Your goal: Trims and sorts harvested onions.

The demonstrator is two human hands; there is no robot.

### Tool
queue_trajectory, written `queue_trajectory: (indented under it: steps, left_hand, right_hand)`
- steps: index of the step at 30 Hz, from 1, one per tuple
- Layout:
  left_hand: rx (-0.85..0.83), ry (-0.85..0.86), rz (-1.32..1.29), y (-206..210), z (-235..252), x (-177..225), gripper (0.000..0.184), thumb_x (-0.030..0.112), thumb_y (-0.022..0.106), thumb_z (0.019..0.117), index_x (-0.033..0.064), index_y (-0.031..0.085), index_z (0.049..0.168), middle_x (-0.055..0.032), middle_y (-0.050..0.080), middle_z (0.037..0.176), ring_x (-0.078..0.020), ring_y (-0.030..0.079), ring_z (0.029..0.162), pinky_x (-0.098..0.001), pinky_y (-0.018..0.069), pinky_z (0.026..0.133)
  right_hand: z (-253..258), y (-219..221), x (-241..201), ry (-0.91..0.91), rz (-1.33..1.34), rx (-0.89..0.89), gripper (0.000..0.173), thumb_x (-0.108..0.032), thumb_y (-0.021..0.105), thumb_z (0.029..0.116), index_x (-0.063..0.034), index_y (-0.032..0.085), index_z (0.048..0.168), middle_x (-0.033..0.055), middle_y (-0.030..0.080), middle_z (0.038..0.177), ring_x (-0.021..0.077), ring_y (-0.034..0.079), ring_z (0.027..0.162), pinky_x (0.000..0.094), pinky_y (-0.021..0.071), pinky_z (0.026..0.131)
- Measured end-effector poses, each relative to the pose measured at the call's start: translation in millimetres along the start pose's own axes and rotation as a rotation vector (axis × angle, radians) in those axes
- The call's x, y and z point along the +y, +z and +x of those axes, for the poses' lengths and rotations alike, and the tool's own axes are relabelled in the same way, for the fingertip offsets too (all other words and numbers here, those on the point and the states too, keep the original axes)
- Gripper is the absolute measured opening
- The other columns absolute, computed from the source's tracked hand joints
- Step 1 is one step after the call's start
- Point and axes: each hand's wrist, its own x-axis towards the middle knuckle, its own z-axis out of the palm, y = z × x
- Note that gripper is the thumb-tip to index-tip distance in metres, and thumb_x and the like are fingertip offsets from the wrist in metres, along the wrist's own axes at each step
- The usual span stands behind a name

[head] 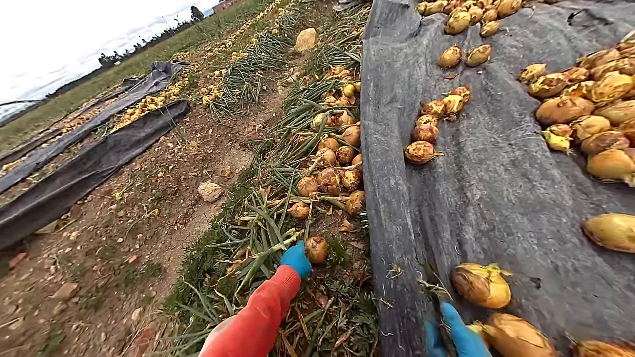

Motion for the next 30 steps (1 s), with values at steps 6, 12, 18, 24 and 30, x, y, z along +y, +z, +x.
queue_trajectory:
  steps: [6, 12, 18, 24, 30]
  left_hand:
    - [0.017, 0.489, -0.562, 5, -78, -3, 0.062, 0.01, 0.074, 0.0895, -0.0069, 0.049, 0.144, -0.0184, 0.063, 0.135, -0.0159, 0.063, 0.122, -0.0304, 0.0503, 0.106]
    - [-0.247, 0.571, -0.328, 0, -132, 11, 0.104, 0.061, 0.082, 0.0714, -0.0004, 0.048, 0.148, -0.0215, 0.068, 0.127, -0.0311, 0.065, 0.12, -0.0519, 0.0512, 0.104]
    - [0.086, 0.356, -0.558, 19, -136, 10, 0.089, 0.046, 0.094, 0.0558, -0.0014, 0.066, 0.125, -0.0153, 0.073, 0.107, -0.0238, 0.071, 0.102, -0.0468, 0.0571, 0.091]
    - [0.161, 0.9, -0.381, 25, -167, 50, 0.026, 0.008, 0.069, 0.0917, -0.0124, 0.07, 0.108, -0.0191, 0.076, 0.097, -0.0291, 0.074, 0.094, -0.048, 0.0526, 0.1]
    - [0.13, 0.901, 0.221, 38, -166, 69, 0.03, 0.021, 0.056, 0.1047, -0.005, 0.071, 0.103, -0.023, 0.073, 0.082, -0.0433, 0.074, 0.082, -0.0631, 0.0532, 0.086]
  right_hand:
    - [17, 16, 31, 0.178, -0.062, -0.154, 0.035, -0.041, 0.045, 0.106, -0.0124, 0.055, 0.089, -0.0083, 0.042, 0.054, 0.0051, 0.041, 0.043, 0.0225, 0.0398, 0.043]
    - [17, 23, 24, 0.014, 0.012, -0.343, 0.055, -0.068, 0.039, 0.096, -0.017, 0.057, 0.084, -0.0107, 0.046, 0.055, 0.0026, 0.043, 0.044, 0.0194, 0.0394, 0.042]
    - [9, 20, 33, -0.023, -0.076, -0.115, 0.047, -0.054, 0.045, 0.1009, -0.0181, 0.055, 0.073, -0.0099, 0.044, 0.052, 0.003, 0.041, 0.042, 0.0232, 0.0386, 0.042]
    - [-6, 15, 36, 0.12, -0.085, -0.224, 0.043, -0.051, 0.056, 0.0981, -0.0085, 0.061, 0.102, -0.0069, 0.05, 0.065, 0.0043, 0.045, 0.05, 0.0236, 0.0408, 0.048]
    - [-6, 8, 33, 0.033, 0.291, -0.2, 0.062, -0.058, 0.018, 0.1053, -0.0178, 0.052, 0.074, -0.0083, 0.044, 0.052, 0.0037, 0.041, 0.04, 0.0198, 0.0367, 0.039]
